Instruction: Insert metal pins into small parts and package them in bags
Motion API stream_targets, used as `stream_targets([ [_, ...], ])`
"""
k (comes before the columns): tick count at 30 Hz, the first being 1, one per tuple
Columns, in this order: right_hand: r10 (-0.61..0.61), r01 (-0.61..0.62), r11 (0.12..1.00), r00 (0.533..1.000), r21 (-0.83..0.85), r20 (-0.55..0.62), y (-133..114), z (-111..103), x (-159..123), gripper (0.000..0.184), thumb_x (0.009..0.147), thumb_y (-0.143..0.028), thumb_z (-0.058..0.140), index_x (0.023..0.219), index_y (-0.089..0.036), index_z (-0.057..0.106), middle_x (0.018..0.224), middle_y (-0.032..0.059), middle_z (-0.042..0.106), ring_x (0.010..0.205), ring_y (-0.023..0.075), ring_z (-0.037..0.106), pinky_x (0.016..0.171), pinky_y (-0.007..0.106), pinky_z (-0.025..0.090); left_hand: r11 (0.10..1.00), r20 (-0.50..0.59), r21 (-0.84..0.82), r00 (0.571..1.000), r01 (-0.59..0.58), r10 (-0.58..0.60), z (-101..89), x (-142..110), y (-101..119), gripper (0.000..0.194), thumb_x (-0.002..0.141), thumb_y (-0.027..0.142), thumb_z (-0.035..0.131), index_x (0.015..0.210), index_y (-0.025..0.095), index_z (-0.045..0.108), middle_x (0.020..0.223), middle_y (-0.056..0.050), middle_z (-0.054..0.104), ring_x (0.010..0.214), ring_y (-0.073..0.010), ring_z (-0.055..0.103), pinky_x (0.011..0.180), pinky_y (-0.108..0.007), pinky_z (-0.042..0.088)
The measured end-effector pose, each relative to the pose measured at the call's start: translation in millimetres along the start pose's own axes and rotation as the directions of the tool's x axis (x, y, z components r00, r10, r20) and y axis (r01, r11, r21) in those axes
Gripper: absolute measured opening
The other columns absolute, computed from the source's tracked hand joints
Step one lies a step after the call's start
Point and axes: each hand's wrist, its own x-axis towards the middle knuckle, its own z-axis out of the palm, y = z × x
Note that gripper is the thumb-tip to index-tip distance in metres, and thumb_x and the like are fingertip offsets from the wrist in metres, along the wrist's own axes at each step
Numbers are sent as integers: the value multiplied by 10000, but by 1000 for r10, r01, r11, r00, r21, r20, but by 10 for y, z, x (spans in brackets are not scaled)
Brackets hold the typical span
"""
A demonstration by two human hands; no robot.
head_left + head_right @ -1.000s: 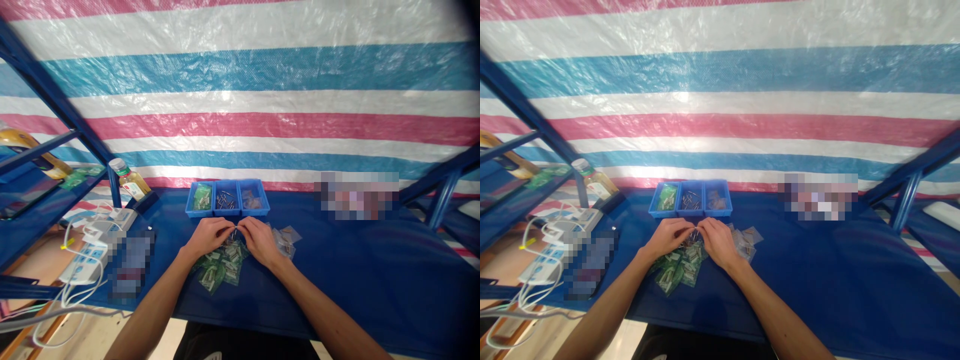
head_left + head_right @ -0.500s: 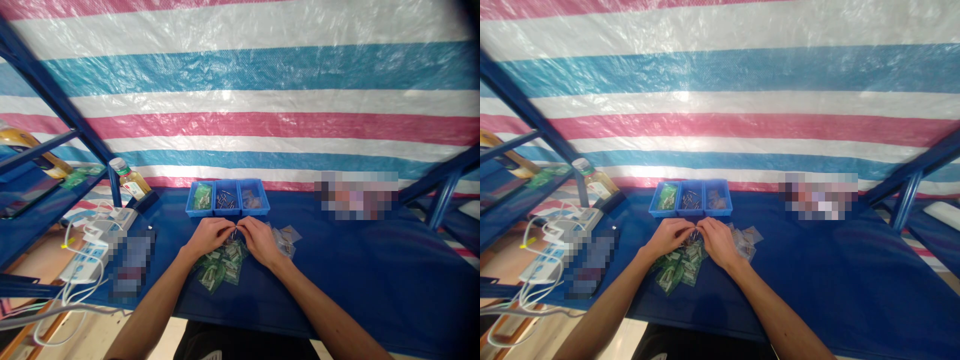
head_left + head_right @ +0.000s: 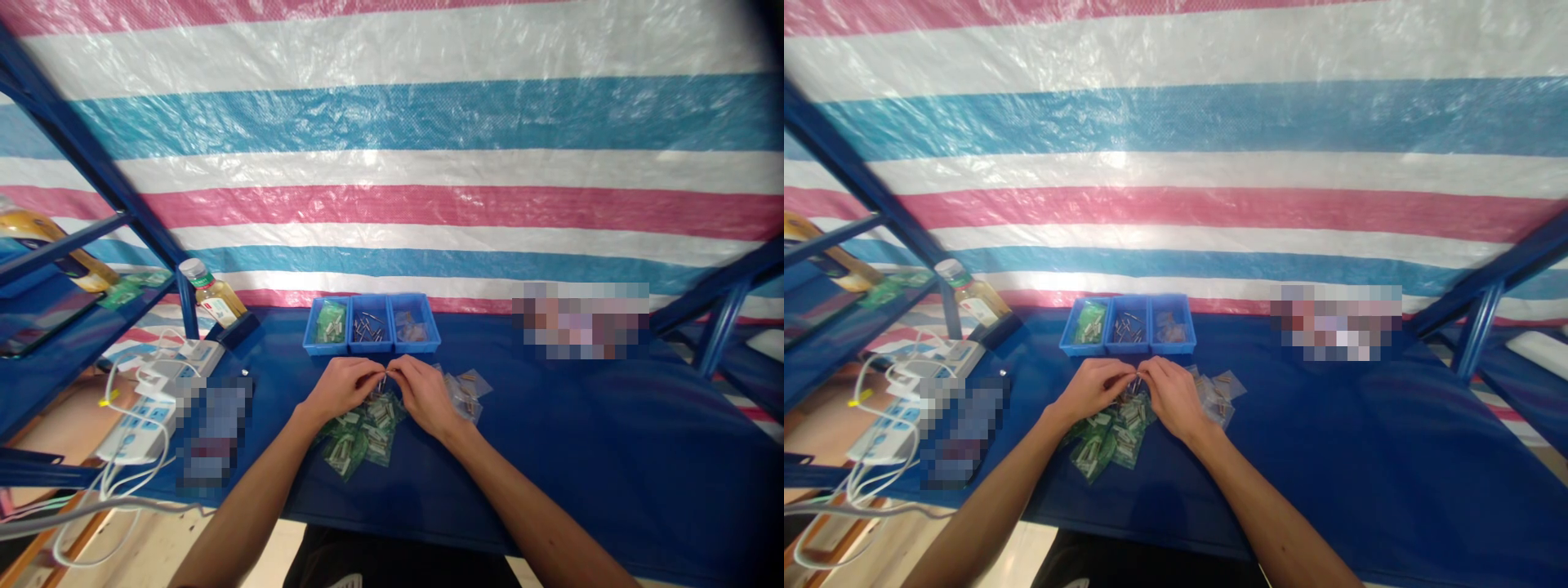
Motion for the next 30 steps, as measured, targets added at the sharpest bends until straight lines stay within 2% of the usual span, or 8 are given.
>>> stream_targets([
  [4,15,-15,1000,1000,-27,1,15,5,-5,205,1070,-256,459,979,-226,639,914,55,699,839,213,666,798,334,516,1000,-6,-8,1000,-5,5,-6,8,20,221,1031,290,540,1050,185,733,895,-49,755,755,-149,687,697,-243,498],
  [9,-24,23,999,1000,22,9,19,-5,-8,163,1053,-229,489,1150,-233,619,1047,69,712,955,225,679,868,341,526,999,-3,-35,1000,17,-17,-33,18,38,228,1033,286,532,1012,174,729,865,-43,746,722,-140,671,668,-238,481],
  [13,-32,32,999,999,24,25,18,4,-12,165,1056,-200,463,1050,-231,625,975,57,698,916,217,669,844,332,517,1000,-4,-27,1000,12,-12,-21,11,26,217,1023,289,550,1022,174,735,840,-40,739,705,-139,658,664,-240,470],
  [21,19,-19,1000,1000,-9,21,30,20,-17,175,1068,-245,467,991,-230,624,921,50,695,849,216,669,794,328,508,999,-9,-35,1000,10,-11,18,-3,-1,205,1014,289,565,1023,181,739,790,-28,709,675,-130,624,655,-237,454],
  [27,-11,10,1000,1000,25,24,39,-9,-26,170,1051,-227,491,1187,-234,593,1067,69,711,968,232,682,866,342,517,998,1,-45,999,32,-32,-13,5,12,212,1024,288,553,989,174,728,809,-27,714,672,-124,615,658,-236,453],
  [30,-19,19,1000,999,16,35,26,-20,-21,168,1059,-204,453,1099,-238,613,997,61,703,927,221,677,834,328,512,999,-1,-41,1000,31,-31,-9,4,12,210,1020,296,560,1002,176,732,790,-25,707,659,-123,606,657,-236,453],
])
